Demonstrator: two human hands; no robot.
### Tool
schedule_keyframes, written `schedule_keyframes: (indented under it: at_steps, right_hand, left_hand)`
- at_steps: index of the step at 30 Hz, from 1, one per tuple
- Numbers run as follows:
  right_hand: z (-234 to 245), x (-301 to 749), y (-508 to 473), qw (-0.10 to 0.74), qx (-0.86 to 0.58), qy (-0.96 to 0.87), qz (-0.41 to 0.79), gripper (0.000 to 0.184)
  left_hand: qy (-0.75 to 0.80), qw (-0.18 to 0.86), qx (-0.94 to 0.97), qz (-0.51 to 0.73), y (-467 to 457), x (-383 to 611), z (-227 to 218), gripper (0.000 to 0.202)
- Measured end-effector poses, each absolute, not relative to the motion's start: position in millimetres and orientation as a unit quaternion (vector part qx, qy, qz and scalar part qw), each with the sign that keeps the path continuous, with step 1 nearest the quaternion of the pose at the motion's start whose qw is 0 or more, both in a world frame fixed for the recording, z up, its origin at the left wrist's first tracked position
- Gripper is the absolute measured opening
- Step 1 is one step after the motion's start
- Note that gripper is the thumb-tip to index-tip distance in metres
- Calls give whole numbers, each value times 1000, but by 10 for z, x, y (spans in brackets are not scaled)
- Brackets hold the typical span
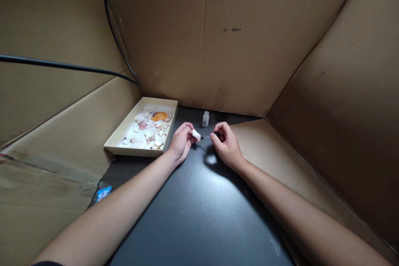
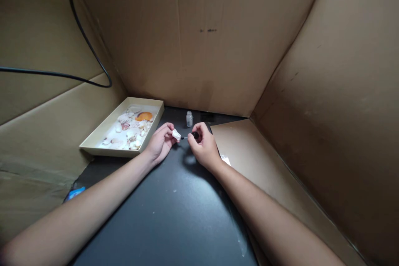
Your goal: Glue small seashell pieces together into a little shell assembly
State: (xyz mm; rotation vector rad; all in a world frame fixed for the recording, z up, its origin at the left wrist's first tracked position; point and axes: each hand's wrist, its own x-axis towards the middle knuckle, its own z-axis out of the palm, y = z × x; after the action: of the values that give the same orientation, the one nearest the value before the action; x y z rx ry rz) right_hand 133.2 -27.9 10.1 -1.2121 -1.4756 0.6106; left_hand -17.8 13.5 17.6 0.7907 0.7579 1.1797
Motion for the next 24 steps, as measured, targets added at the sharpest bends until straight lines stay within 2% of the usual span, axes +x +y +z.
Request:
schedule_keyframes:
  at_steps: [19,24]
  right_hand:
    - [97,1325,-284,546,-509,-620,242,12]
    - [95,1326,-278,550,-494,-617,271,10]
  left_hand:
    - [329,700,345,532,151,-177,164,11]
    - [329,701,343,531,138,-178,174,11]
